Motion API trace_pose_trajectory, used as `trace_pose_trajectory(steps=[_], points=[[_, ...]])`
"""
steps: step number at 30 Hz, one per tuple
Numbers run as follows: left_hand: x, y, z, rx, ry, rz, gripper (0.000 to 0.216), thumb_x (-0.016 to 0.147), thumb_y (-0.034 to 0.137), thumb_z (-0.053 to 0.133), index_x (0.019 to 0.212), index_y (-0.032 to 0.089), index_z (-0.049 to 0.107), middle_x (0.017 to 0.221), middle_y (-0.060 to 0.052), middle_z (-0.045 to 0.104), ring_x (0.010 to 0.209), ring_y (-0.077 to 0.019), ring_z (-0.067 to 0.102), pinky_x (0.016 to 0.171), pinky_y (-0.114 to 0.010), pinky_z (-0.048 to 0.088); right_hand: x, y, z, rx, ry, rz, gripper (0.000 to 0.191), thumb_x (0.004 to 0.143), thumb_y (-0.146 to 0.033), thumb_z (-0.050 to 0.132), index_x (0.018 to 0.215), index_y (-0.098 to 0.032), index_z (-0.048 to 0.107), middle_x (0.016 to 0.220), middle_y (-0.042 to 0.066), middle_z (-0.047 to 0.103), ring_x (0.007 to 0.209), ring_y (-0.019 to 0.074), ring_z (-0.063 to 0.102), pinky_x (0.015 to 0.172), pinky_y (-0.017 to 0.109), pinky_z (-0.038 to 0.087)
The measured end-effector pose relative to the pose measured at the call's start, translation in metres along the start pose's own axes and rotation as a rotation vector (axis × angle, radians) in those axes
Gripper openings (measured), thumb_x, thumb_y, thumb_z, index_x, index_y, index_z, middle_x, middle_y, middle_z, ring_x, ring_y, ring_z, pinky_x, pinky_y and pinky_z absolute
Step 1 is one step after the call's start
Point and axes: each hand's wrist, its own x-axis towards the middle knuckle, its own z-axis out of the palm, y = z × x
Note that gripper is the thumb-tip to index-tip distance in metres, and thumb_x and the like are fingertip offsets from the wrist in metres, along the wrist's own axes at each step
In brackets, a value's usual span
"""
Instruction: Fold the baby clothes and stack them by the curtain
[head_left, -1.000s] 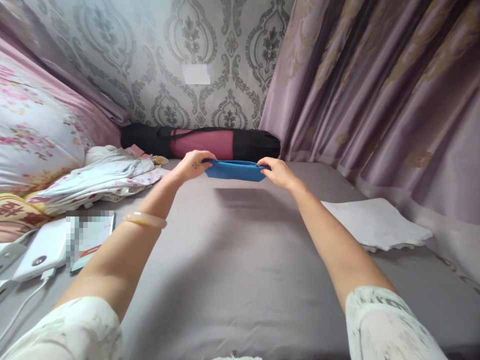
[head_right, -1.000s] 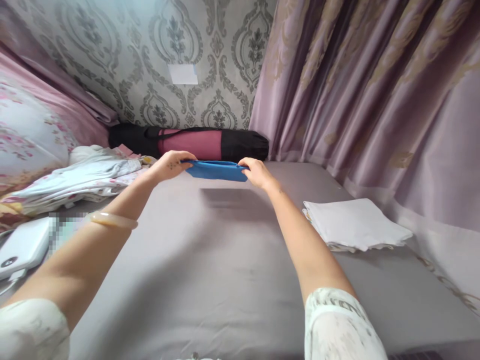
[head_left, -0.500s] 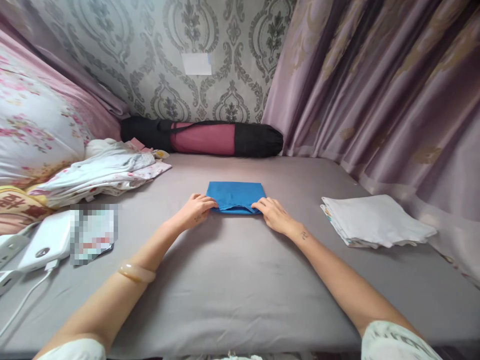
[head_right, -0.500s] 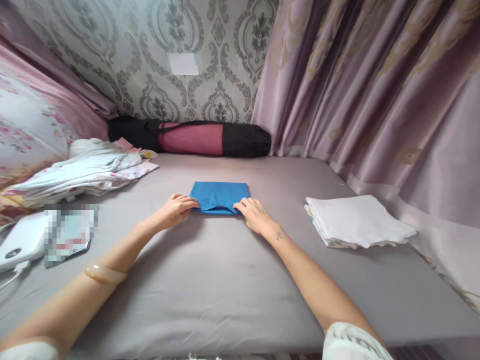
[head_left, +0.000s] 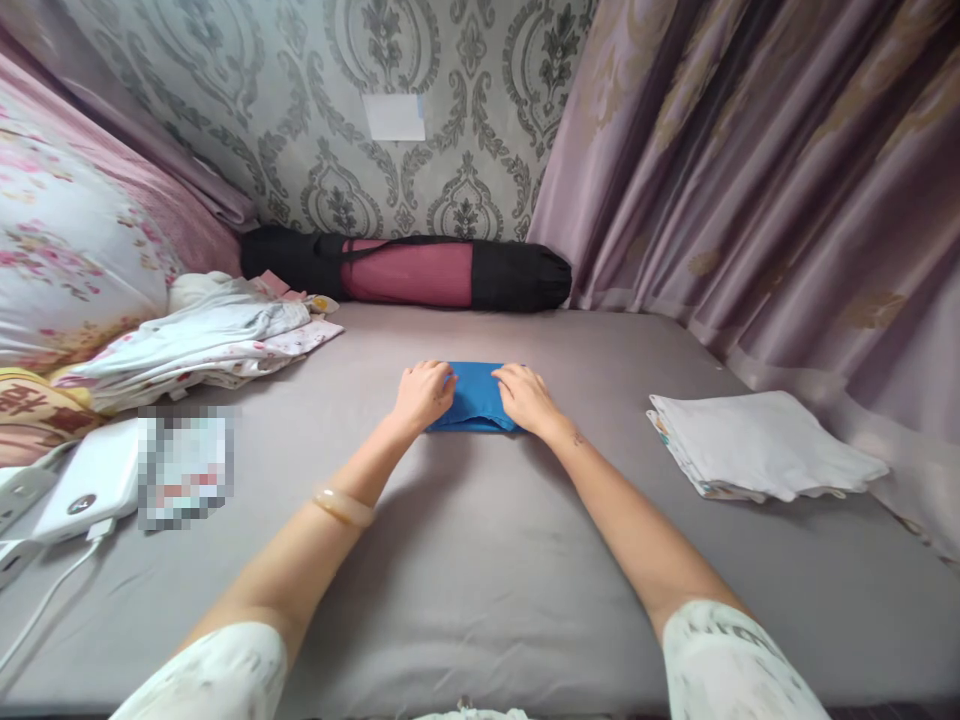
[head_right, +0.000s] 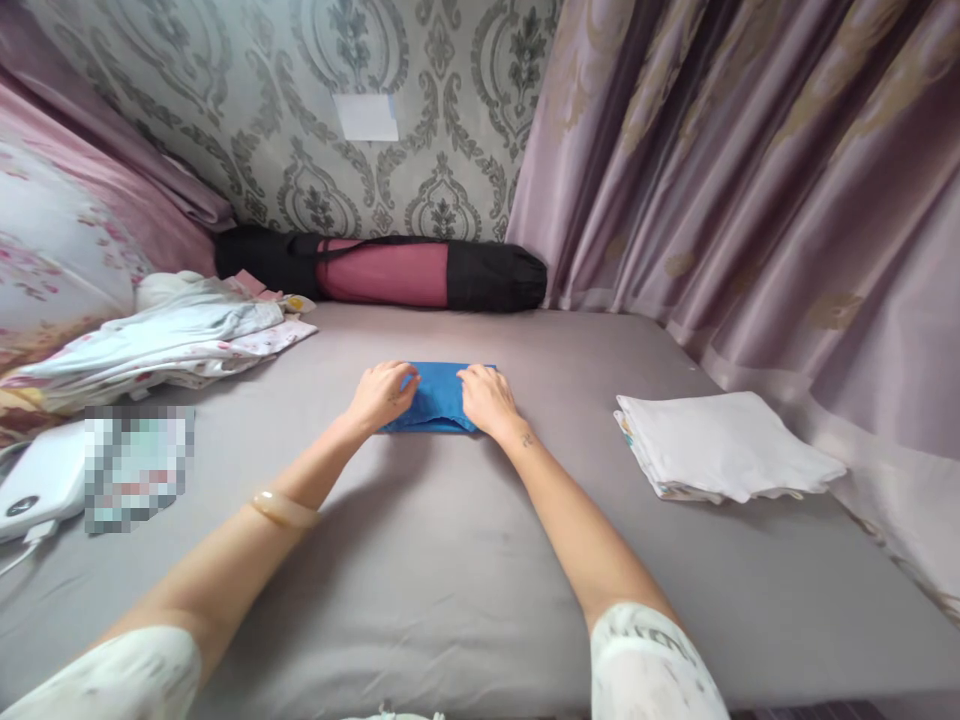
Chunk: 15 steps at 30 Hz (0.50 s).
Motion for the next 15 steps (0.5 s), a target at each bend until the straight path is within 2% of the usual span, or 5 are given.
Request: trace_pose_trajectory(steps=[2,5,9,15], points=[[0.01,0.013,0.013,0.016,0.015,-0.007,0.038,0.098,0.033,0.037,0.127,0.019,0.059,0.138,-0.011,0.059,0.129,-0.0267,0.051,0.105,-0.042,0.038,0.013,-0.007,0.011,-0.022,0.035,0.037,0.049,0.101,-0.025,0.029,0.145,-0.016,0.047,0.153,0.01,0.043,0.141,0.0236,0.034,0.116,0.04,0.023],[0.016,0.024,0.034,0.059,-0.051,-0.024,0.05,0.1,0.035,0.031,0.143,0.015,0.047,0.155,-0.012,0.041,0.146,-0.03,0.029,0.118,-0.051,0.022,0.021,-0.015,0.03,-0.061,-0.019,0.055,0.053,0.101,-0.03,0.029,0.151,-0.016,0.038,0.161,0.008,0.029,0.15,0.0262,0.017,0.12,0.05,0.011],[0.013,0.026,0.051,0.094,-0.165,-0.044,0.058,0.101,0.037,0.022,0.152,0.012,0.036,0.16,-0.012,0.031,0.15,-0.0306,0.021,0.12,-0.053,0.016,0.021,-0.018,0.046,-0.065,-0.094,0.085,0.056,0.1,-0.031,0.029,0.153,-0.018,0.035,0.162,0.008,0.026,0.15,0.0269,0.017,0.12,0.053,0.009],[0.015,0.023,0.056,0.132,-0.194,-0.049,0.059,0.101,0.038,0.021,0.154,0.015,0.033,0.161,-0.011,0.027,0.15,-0.0302,0.02,0.119,-0.054,0.019,0.022,-0.016,0.05,-0.059,-0.136,0.101,0.057,0.099,-0.031,0.027,0.154,-0.019,0.034,0.163,0.008,0.023,0.149,0.0277,0.019,0.12,0.055,0.011]])
